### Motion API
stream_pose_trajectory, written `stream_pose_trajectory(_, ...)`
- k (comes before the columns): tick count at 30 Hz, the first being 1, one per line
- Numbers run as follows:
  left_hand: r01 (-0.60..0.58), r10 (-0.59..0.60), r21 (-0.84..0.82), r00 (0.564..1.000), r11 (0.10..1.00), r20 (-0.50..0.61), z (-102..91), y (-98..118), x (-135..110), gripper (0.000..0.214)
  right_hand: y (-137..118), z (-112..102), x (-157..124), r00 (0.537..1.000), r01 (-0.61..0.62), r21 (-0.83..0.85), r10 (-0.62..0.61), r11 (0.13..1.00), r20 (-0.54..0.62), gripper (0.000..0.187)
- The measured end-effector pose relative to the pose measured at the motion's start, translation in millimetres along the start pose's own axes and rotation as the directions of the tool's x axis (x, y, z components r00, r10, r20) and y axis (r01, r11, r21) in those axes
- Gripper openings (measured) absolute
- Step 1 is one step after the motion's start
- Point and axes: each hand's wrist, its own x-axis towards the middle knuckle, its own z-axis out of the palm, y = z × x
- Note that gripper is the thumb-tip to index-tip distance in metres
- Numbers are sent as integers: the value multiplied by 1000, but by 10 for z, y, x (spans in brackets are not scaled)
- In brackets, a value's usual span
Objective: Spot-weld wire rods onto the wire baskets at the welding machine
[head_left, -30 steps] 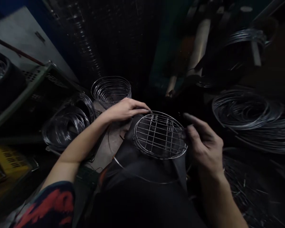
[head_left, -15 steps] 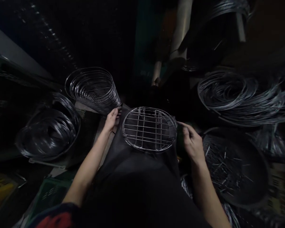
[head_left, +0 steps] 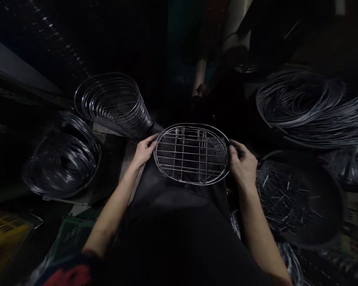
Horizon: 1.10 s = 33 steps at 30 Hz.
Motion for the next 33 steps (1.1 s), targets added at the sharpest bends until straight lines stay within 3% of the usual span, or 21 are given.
stream_pose_trajectory(4,14,-21,62,992,998,122,-23,-141,-51,52,333,103,88,977,-124,142,96,982,192,42)
stream_pose_trajectory(8,54,-70,92,980,994,189,-40,-263,-128,64,478,180,68,962,-168,301,90,939,257,47)
stream_pose_trajectory(12,26,-47,132,987,991,155,-7,-241,-58,58,595,226,60,950,-149,238,72,960,304,55)
stream_pose_trajectory(19,1,-46,172,966,985,255,-44,-219,112,53,657,226,80,944,-112,130,64,985,323,58)
stream_pose_trajectory(23,-5,-40,247,984,969,174,55,-260,76,47,655,204,91,944,-73,84,42,994,326,49)
stream_pose_trajectory(29,64,-22,340,992,938,-125,367,-428,-101,40,768,358,-11,961,-84,74,62,994,270,51)
stream_pose_trajectory(33,46,0,350,992,935,-129,345,-394,-147,39,696,320,-58,971,-106,104,80,989,223,50)
